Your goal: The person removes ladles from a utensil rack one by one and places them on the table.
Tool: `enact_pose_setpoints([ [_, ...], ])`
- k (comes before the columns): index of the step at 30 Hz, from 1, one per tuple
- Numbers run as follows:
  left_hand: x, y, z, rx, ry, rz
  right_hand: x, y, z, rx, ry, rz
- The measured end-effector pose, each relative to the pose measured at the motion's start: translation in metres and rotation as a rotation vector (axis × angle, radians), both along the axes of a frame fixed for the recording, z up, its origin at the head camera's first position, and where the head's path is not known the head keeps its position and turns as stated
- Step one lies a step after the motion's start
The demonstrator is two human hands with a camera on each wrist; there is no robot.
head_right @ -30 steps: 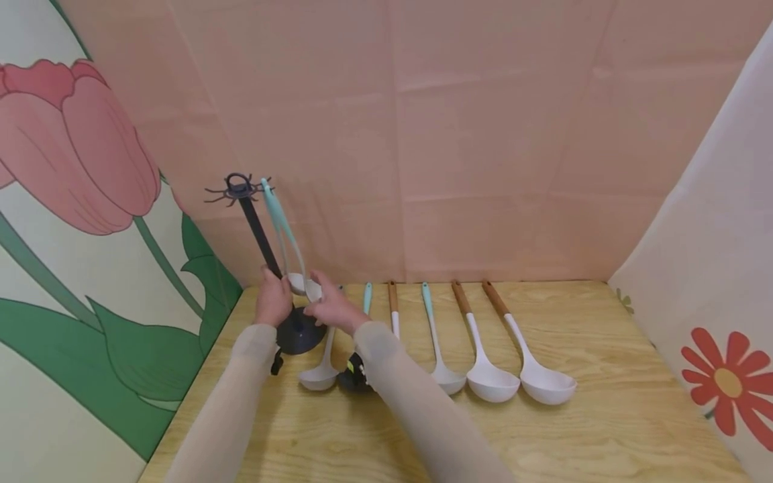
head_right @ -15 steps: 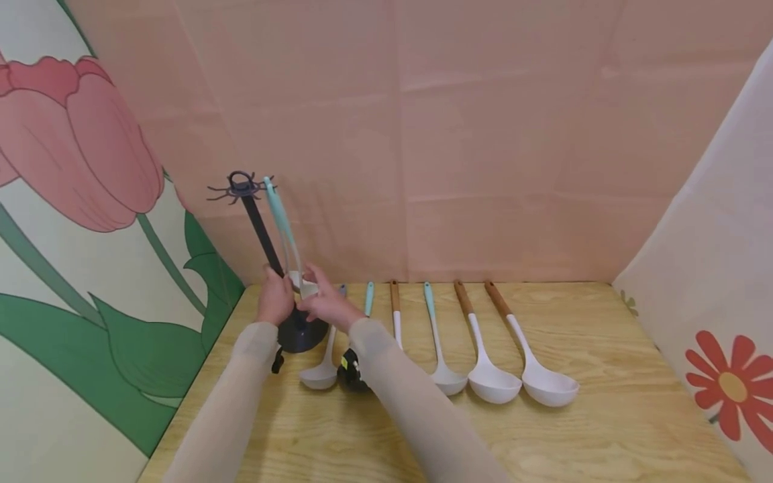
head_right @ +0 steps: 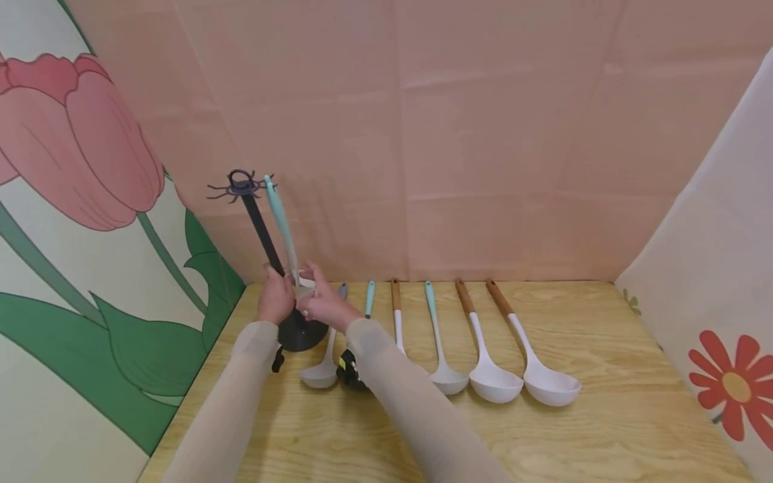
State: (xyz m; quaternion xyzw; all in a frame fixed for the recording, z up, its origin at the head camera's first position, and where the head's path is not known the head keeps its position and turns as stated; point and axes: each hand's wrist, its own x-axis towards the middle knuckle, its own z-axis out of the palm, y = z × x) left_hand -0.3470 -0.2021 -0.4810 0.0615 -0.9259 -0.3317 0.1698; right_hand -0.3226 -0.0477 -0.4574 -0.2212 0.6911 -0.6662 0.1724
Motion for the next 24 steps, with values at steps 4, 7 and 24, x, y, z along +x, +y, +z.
enact_pose_setpoints([
  [4, 0.0000, -0.0002, 0.0020, 0.022, -0.013, -0.005, 0.0027, -0.0001, 0.0021, 0.005, 0.000, 0.010],
  [7, 0.0004, -0.0004, 0.0033, 0.031, -0.037, -0.009, 0.0044, 0.0001, 0.0030, -0.001, -0.002, 0.020],
  [24, 0.0066, -0.0006, 0.0069, 0.035, -0.046, -0.028, 0.0044, 0.0000, 0.0042, 0.052, 0.054, 0.046],
])
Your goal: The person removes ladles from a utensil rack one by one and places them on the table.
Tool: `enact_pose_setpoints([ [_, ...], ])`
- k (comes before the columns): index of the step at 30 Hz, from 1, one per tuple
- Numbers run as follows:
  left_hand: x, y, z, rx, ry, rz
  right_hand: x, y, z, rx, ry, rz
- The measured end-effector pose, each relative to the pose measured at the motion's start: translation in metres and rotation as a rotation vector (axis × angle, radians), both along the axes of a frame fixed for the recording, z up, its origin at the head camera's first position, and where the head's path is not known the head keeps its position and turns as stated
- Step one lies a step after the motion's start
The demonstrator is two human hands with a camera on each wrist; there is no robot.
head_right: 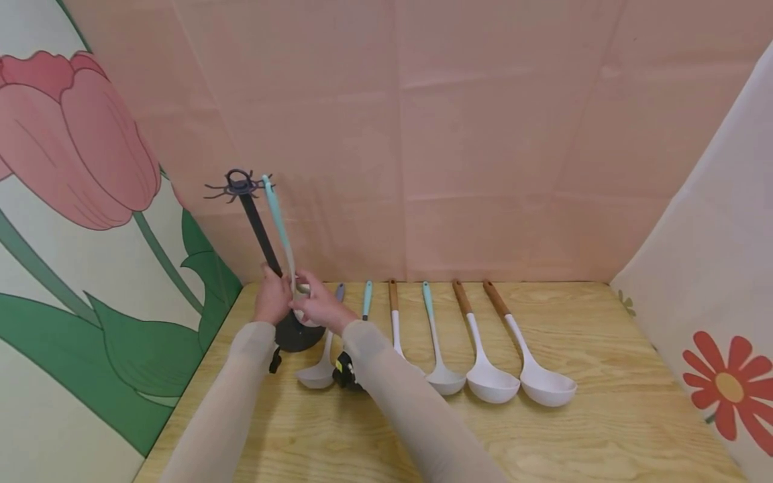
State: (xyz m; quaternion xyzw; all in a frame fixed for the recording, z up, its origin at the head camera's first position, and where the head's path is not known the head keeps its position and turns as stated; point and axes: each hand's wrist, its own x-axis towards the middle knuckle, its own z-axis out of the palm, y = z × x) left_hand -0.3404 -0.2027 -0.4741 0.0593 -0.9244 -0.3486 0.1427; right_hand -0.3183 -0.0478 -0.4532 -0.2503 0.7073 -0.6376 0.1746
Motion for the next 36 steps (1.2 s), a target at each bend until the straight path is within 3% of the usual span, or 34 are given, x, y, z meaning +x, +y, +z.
enact_pose_setpoints([
  [8, -0.003, 0.000, 0.000, 0.004, -0.039, -0.002, 0.001, 0.002, -0.005, 0.002, 0.024, -0.001],
  [14, -0.002, 0.000, 0.000, 0.001, -0.060, 0.002, 0.004, 0.006, -0.005, 0.038, 0.050, -0.050],
  [26, -0.007, -0.001, -0.003, -0.025, -0.048, 0.028, 0.011, 0.011, -0.008, 0.219, 0.382, -0.042],
  [31, -0.007, 0.000, -0.004, -0.053, -0.032, 0.030, 0.017, 0.009, -0.006, 0.279, 0.461, -0.044],
  [36, -0.006, 0.000, -0.002, -0.026, -0.021, 0.023, 0.019, 0.007, -0.003, 0.293, 0.527, -0.061],
])
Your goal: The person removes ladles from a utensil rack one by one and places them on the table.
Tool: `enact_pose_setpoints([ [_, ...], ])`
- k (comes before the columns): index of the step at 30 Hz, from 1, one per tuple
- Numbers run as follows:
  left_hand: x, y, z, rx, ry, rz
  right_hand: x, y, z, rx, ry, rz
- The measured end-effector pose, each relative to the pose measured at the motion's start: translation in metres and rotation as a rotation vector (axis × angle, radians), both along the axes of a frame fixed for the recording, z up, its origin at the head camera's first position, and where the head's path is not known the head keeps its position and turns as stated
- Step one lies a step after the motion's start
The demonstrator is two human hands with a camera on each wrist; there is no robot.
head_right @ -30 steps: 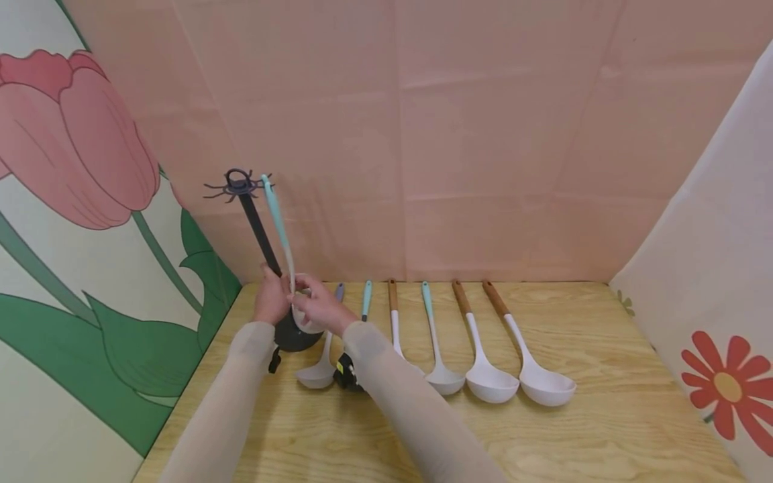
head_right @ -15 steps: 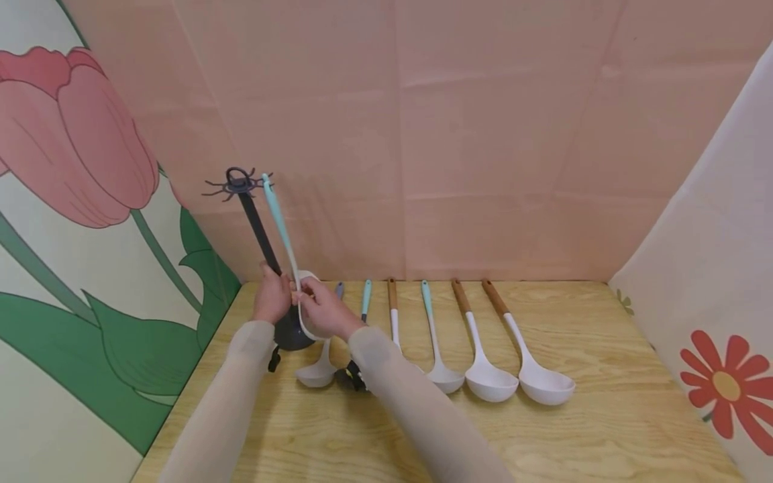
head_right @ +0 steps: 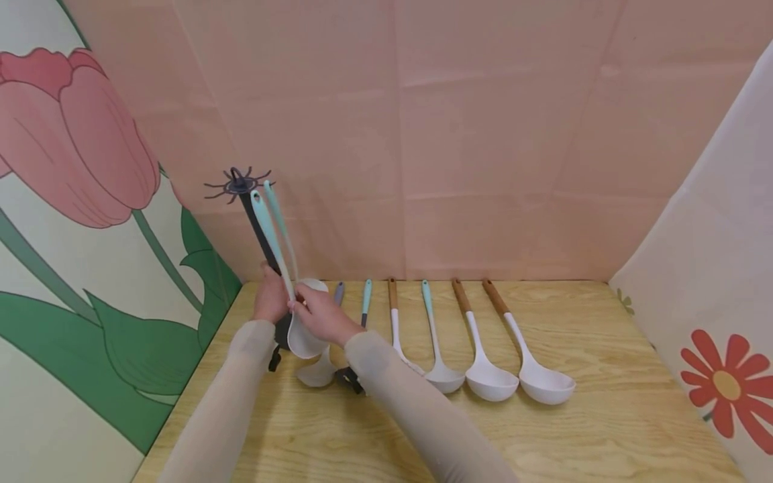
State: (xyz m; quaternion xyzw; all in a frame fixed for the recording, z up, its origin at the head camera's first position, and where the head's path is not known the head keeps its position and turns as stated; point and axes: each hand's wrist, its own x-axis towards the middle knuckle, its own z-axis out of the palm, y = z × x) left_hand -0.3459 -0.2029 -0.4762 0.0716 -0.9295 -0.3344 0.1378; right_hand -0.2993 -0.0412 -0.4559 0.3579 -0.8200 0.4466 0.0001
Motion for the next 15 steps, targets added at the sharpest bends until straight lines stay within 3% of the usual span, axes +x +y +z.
enact_pose_setpoints([
  [7, -0.0004, -0.0015, 0.0025, 0.076, -0.023, 0.010, 0.0008, -0.0032, 0.0046, 0.065, 0.032, -0.009],
  [15, 0.0000, 0.0000, 0.0035, 0.075, -0.078, 0.005, 0.0024, -0.0040, 0.0012, 0.082, 0.125, -0.058],
])
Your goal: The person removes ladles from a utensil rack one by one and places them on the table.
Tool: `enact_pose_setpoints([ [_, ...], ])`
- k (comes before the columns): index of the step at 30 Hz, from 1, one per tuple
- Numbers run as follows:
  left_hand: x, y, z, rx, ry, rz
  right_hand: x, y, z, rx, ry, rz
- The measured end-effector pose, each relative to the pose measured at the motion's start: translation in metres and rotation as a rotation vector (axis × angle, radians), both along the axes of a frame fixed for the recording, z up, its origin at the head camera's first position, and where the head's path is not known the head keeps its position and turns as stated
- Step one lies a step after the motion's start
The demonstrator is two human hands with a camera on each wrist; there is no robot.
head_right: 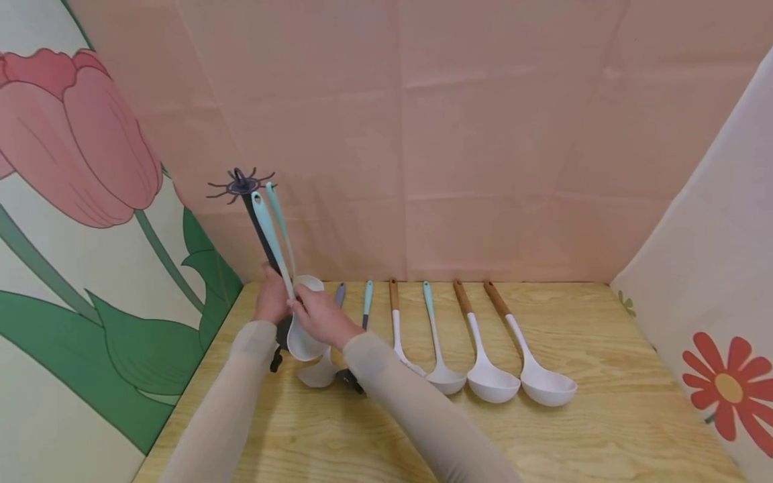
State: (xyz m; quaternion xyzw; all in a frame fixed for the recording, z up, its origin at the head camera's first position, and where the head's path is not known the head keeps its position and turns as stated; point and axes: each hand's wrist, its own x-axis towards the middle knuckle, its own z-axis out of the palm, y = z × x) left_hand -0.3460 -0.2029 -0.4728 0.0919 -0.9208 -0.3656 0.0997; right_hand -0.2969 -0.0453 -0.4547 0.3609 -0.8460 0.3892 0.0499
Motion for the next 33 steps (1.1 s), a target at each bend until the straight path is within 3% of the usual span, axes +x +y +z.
enact_pose_setpoints([
  [9, 0.0015, 0.0007, -0.0003, 0.000, 0.004, -0.001, 0.0020, -0.0012, -0.0009, 0.003, 0.058, -0.028],
  [20, -0.0010, 0.0011, -0.0025, -0.014, 0.025, 0.009, 0.0014, -0.0005, 0.0005, -0.001, 0.050, -0.029],
  [33, -0.0005, 0.0025, -0.0016, -0.024, -0.010, 0.016, 0.0045, 0.0023, -0.0010, -0.032, 0.057, -0.010],
])
